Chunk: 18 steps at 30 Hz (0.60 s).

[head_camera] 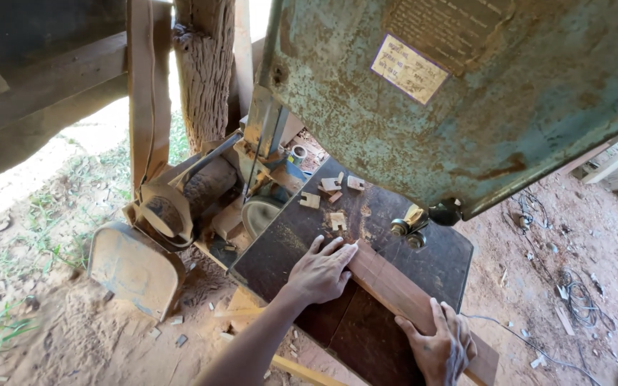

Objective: Use a band saw to precisely cut wooden planks.

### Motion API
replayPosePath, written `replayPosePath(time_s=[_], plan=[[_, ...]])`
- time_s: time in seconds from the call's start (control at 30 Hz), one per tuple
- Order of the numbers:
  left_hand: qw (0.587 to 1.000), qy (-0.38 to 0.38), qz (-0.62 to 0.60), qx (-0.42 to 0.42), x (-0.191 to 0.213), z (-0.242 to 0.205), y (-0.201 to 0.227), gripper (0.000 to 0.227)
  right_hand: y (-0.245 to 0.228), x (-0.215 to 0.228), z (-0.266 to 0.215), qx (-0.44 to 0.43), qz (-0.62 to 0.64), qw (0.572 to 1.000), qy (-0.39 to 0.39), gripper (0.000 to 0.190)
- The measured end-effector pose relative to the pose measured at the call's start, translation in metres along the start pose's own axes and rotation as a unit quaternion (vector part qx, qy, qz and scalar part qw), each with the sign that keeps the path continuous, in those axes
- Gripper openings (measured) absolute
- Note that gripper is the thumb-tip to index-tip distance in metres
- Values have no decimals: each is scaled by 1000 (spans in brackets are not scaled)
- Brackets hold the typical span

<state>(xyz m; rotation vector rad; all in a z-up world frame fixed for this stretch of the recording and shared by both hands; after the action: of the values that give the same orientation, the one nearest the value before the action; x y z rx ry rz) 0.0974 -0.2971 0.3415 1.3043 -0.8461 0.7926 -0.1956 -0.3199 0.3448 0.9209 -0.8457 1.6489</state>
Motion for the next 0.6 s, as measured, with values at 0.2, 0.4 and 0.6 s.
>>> replayPosePath(time_s=[0.2, 0.4, 0.6], plan=[[1000, 14, 3, -15, 3, 1, 1, 63, -8, 10, 5, -7, -8, 1000, -2, 91], [999, 15, 26, -28, 2, 8, 5, 59, -13, 17, 8, -13, 0, 1000, 15, 90], [998, 17, 46, -37, -7, 16, 5, 57, -9, 17, 10, -9, 19, 999, 26, 91]])
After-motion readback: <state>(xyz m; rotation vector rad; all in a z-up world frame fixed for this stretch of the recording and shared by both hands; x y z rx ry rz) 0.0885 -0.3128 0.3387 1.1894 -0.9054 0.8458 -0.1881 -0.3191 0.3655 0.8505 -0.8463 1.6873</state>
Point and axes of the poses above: each hand's wrist, its own z-axis towards the middle knuckle, its own x-axis out of the back of the hand, y = z × x, the point moved 9 cm from there along z, towards the middle knuckle, and after that the axes turned 8 degrees about z, right-handed, at the moved point
